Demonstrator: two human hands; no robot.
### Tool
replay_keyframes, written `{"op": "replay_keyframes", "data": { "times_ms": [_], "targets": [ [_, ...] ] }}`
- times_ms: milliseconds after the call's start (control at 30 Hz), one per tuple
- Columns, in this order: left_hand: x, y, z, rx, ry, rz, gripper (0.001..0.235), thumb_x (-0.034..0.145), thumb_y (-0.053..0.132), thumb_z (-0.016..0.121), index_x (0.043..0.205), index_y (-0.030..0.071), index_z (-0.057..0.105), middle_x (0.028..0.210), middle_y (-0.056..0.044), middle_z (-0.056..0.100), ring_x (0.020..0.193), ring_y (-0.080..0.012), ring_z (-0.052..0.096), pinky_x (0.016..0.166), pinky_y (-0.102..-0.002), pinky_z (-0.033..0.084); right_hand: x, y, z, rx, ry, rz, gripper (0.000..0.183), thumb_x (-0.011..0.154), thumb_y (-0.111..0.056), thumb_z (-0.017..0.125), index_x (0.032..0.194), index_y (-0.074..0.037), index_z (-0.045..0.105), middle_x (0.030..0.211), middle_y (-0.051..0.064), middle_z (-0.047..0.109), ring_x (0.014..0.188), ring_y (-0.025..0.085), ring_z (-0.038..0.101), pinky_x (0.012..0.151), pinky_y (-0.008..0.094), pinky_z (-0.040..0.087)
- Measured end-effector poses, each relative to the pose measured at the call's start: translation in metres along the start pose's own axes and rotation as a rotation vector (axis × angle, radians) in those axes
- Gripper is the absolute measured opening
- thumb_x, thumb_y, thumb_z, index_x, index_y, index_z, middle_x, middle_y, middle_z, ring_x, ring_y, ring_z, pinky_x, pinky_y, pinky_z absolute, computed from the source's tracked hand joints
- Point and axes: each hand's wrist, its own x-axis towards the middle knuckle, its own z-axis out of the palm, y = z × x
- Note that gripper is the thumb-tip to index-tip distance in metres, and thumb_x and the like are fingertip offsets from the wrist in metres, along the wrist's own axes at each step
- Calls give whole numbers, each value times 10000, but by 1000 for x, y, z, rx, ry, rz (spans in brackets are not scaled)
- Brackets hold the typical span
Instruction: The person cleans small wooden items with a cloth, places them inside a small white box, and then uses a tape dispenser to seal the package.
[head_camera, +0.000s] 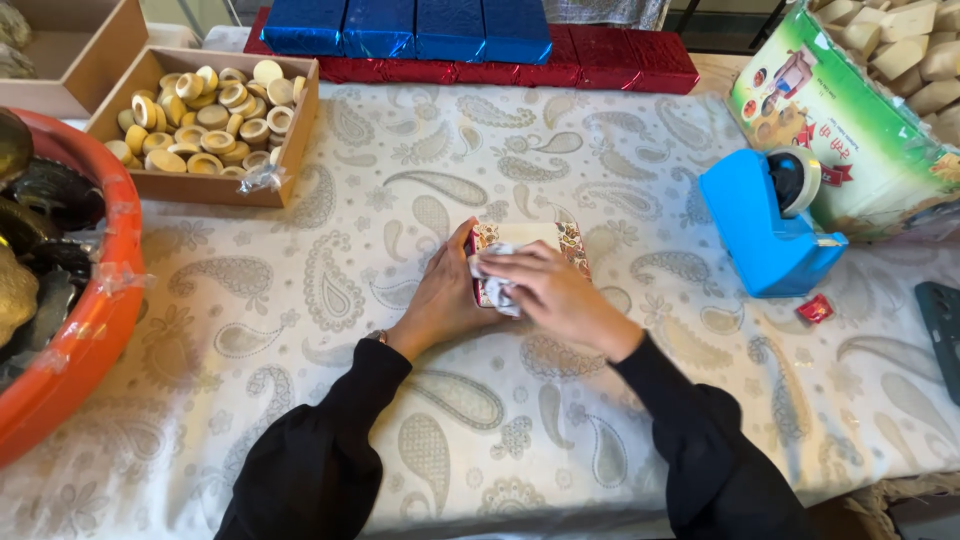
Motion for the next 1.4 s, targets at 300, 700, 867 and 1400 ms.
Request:
{"op": "replay_keyframes", "data": {
  "times_ms": [300, 700, 867, 1400],
  "targets": [
    [-1, 12, -16, -130, 22, -30, 1436, 593, 678, 890, 1557, -87, 151, 1563, -275, 334, 1452, -441, 369, 1199, -481, 309, -11, 81, -6, -312, 127, 144, 403, 945, -143, 651, 1346, -167, 677, 1425, -53, 653, 1177, 241, 561, 1081, 411, 435],
    [0, 13, -18, -144, 22, -47, 1408, 604, 665, 885, 1553, -95, 174, 1595, -291, 290, 1468, -423, 355, 1195, -470, 310, -4, 42, 10, 40, 22, -2, 365, 939, -141, 663, 1299, -137, 724, 1316, 19, 698, 1179, 242, 597, 1045, 411, 465],
    [-1, 15, -20, -123, -10, -68, 1401, 579, 652, 901, 1555, -80, 212, 1587, -266, 334, 1472, -421, 361, 1206, -465, 309, -20, 57, -33, -3, 78, 129, 271, 862, -154, 710, 1121, -151, 793, 1211, 37, 703, 1060, 215, 658, 939, 368, 529],
    [0, 13, -19, -108, -28, -78, 1494, 563, 720, 874, 1597, -57, 126, 1600, -276, 346, 1480, -422, 354, 1214, -496, 282, -7, 50, -15, -218, 265, 98, 330, 907, -175, 702, 1235, -187, 735, 1218, -14, 752, 1129, 271, 597, 998, 405, 498]
  ]
}}
